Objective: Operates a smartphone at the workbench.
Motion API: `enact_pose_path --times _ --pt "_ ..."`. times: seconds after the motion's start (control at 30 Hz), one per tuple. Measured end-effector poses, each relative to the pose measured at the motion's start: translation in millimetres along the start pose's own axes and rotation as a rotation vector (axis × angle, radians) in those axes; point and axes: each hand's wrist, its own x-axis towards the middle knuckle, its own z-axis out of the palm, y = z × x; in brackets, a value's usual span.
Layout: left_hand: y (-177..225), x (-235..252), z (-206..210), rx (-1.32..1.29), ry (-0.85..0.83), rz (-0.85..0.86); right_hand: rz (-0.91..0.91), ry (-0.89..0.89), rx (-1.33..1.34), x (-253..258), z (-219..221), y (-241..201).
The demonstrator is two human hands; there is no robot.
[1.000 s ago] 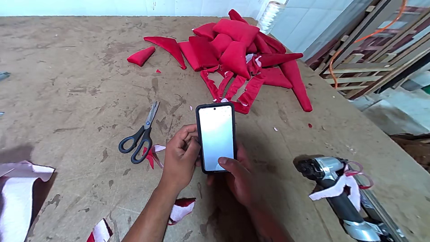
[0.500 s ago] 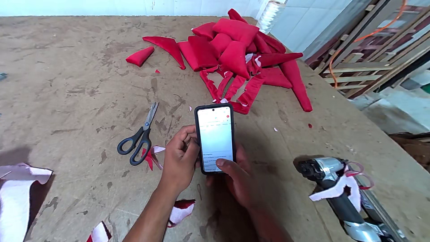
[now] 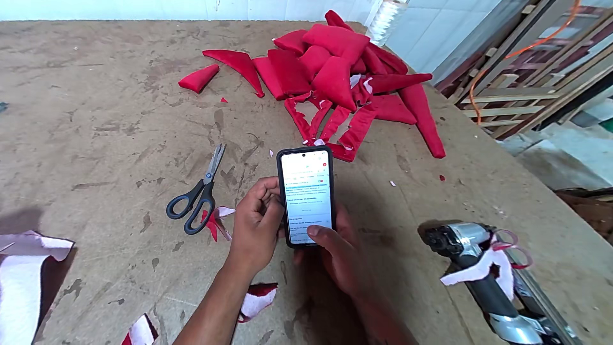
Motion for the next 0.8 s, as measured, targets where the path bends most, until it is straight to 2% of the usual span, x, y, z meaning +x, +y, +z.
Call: enact_pose_path --times 0.8 --pt "0.6 0.1 0.0 -0.014 -0.010 -0.006 0.008 0.005 -0.004 0.0 0.9 -1.0"
